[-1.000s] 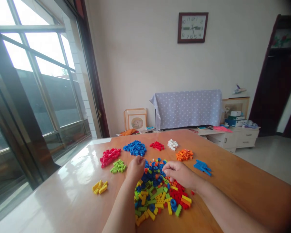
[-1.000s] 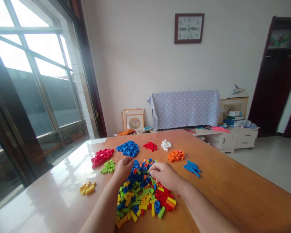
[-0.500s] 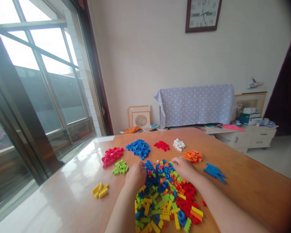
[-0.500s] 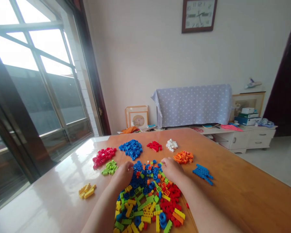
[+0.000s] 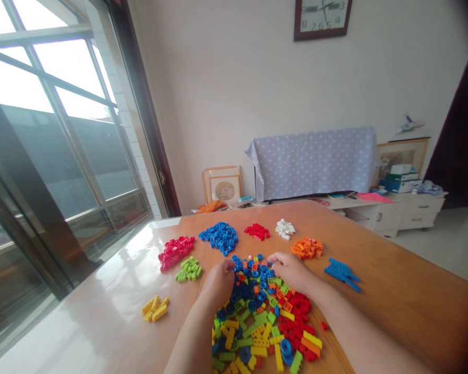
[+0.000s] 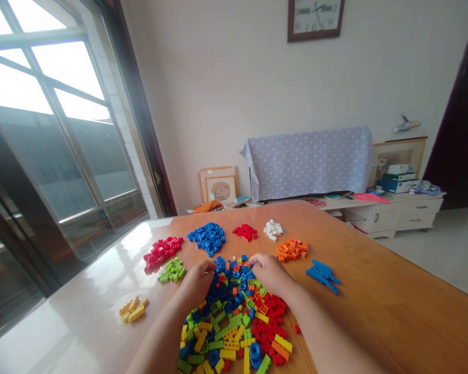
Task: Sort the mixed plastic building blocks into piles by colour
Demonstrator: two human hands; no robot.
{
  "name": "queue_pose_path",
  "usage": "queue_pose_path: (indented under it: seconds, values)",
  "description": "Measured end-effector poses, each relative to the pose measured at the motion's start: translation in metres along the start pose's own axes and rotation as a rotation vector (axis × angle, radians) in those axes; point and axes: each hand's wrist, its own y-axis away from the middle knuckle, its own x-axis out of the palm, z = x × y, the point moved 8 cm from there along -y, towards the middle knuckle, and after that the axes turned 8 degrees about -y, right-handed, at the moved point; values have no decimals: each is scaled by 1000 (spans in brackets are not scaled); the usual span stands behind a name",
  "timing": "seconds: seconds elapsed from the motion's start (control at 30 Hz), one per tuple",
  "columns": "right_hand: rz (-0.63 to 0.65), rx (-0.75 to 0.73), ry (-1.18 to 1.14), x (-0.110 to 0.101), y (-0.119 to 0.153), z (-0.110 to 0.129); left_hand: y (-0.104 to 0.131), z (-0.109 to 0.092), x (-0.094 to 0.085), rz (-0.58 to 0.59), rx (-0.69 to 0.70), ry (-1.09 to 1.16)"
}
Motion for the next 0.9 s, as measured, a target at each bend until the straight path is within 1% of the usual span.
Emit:
queue_pose_path:
  seconds: [0.07,0.23,0.3,0.4,0.53,0.63,0.77,0.9]
  values:
    - [23,-21,19,1,1,2,1,-2,-1,-7,9,12]
    - [60,-129,176,3,6,15,4,-6,-5,-40,26,14]
    - [63,-138,203,4,7,16,6,-10,-6,-44,42,6]
    - [72,-149,221,5,8,17,9,-18,-5,-44,92,-12]
    - [96,-157,252,7,8,19,12,-30,-2,-40,192,-61]
    - [105,-172,274,7,10,24,14,-34,-1,-44,225,-94]
    - [75,-180,248,5,10,27,16,-37,-1,-69,245,-100]
    - [33,-155,85,6,8,26,17,-39,0,-95,266,-68]
